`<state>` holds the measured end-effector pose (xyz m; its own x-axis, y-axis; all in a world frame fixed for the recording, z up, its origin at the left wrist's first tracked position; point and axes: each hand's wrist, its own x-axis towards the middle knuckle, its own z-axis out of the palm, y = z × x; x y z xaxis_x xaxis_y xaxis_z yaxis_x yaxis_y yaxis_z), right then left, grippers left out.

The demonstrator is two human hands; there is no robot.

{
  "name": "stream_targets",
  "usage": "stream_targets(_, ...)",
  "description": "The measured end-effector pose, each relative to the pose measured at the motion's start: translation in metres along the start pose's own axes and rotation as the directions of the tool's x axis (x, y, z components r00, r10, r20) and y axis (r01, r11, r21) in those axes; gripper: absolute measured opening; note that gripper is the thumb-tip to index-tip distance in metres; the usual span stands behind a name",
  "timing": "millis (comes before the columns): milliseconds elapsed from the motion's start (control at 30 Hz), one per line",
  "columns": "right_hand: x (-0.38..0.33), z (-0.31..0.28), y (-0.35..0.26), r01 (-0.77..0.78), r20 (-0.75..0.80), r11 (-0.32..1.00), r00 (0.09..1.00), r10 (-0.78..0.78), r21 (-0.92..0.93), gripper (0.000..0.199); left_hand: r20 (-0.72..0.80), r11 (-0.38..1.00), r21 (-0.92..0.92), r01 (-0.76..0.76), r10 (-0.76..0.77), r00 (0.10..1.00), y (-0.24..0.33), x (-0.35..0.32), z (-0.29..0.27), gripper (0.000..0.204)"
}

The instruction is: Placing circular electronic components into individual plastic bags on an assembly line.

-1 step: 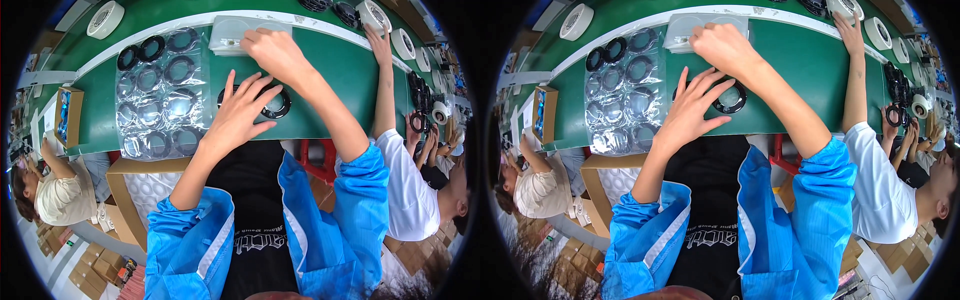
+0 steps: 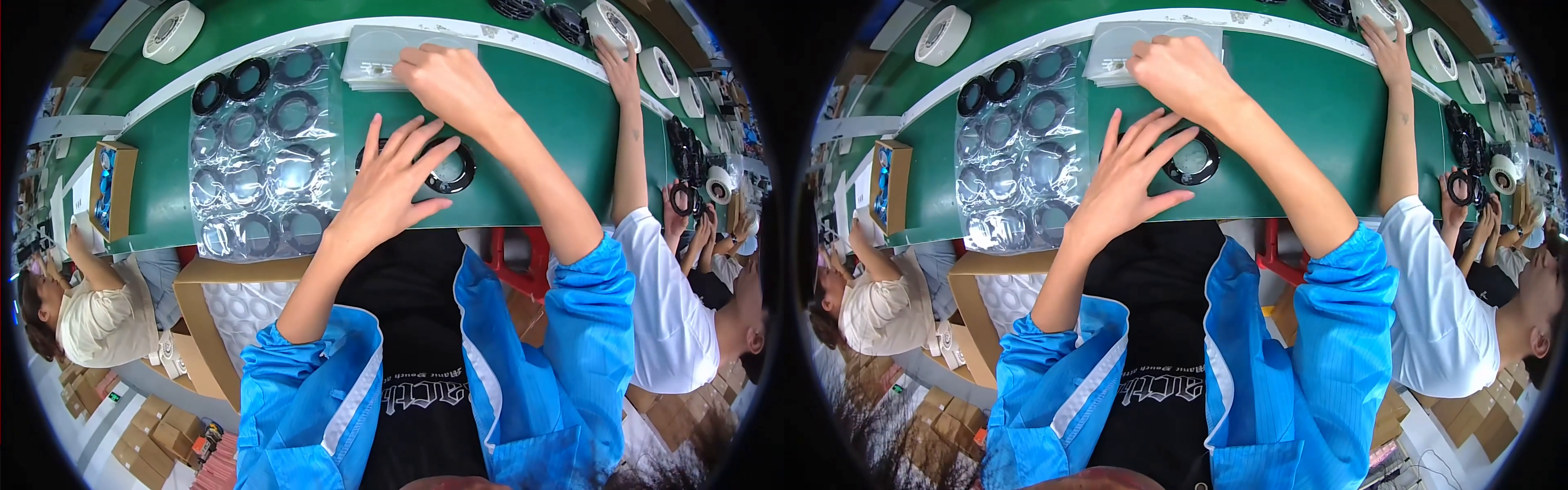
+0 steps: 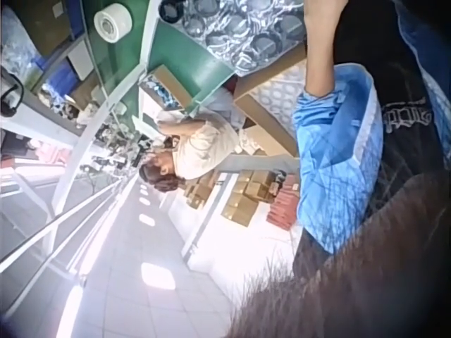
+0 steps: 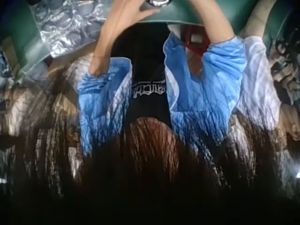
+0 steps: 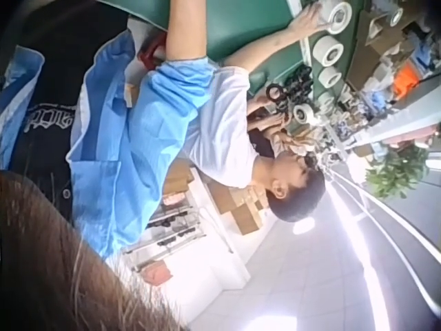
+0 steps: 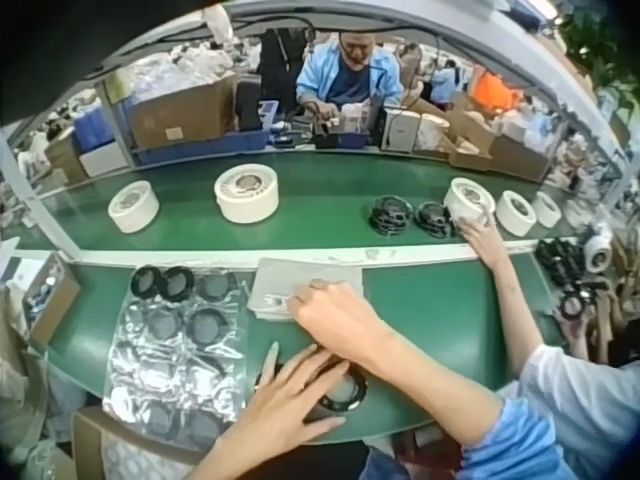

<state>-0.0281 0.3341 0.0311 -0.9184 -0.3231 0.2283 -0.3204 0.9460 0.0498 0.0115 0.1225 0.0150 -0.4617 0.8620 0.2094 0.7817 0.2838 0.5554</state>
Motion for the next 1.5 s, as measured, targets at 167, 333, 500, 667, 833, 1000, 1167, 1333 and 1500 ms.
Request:
stream_targets(167, -0.002, -0.004, 0.015, -0.036, -0.049, 0.953, 0.997, 0.053, 0.3, 0.013, -0.073, 0.993, -0.028, 0.111, -0.113, 0.991, -0.018, -0.025, -0.033, 0.081)
stream_targets(333, -0.004, -0.001, 0.031, -0.007, -0.093, 0.904, 0.994, 0.052, 0.427, 0.016, -0.039, 0.983, -0.012, 0.184, -0.184, 0.982, -0.031, -0.04, -0.041, 0.081)
stream_targets(500, -0.008, -0.004, 0.022, -0.012, -0.308, 0.926, 0.941, 0.138, 0.378, 0.015, -0.05, 0.983, -0.015, 0.181, -0.181, 0.982, -0.034, -0.044, -0.036, 0.075)
stream_targets(667, -0.057, -0.06, -0.034, 0.091, -0.616, 0.993, 0.787, -0.022, 0.08, 0.028, -0.232, 0.975, -0.197, 0.101, -0.146, 0.962, -0.029, -0.046, -0.047, 0.06)
stream_targets(833, -0.109, -0.073, -0.104, 0.319, -0.467, 0.926, 0.863, -0.194, 0.204, 0.03, 0.43, -0.216, -0.894, 0.392, -0.172, 0.886, -0.027, -0.051, -0.063, 0.046)
stream_targets(1000, -0.107, -0.078, -0.103, -0.116, -0.25, 0.791, 0.912, 0.324, 0.601, 0.027, 0.583, 0.027, -0.805, 0.593, -0.151, 0.798, -0.021, -0.054, -0.06, 0.04)
stream_targets(1167, -0.125, -0.054, -0.107, -0.35, 0.291, 0.003, 0.782, 0.552, 0.937, 0.026, 0.222, 0.408, -0.861, 0.304, -0.237, 0.946, -0.001, -0.065, -0.04, 0.034)
stream_targets(1333, -0.13, -0.065, -0.113, -0.306, 0.197, 0.183, 0.871, 0.45, 0.934, 0.024, 0.143, 0.467, -0.854, 0.228, -0.209, 0.967, 0.005, -0.073, -0.036, 0.03)
stream_targets(1500, -0.135, -0.066, -0.119, -0.283, 0.131, 0.433, 0.928, 0.348, 0.855, 0.026, 0.196, 0.366, -0.867, 0.337, -0.371, 0.908, 0.02, -0.078, -0.017, 0.022)
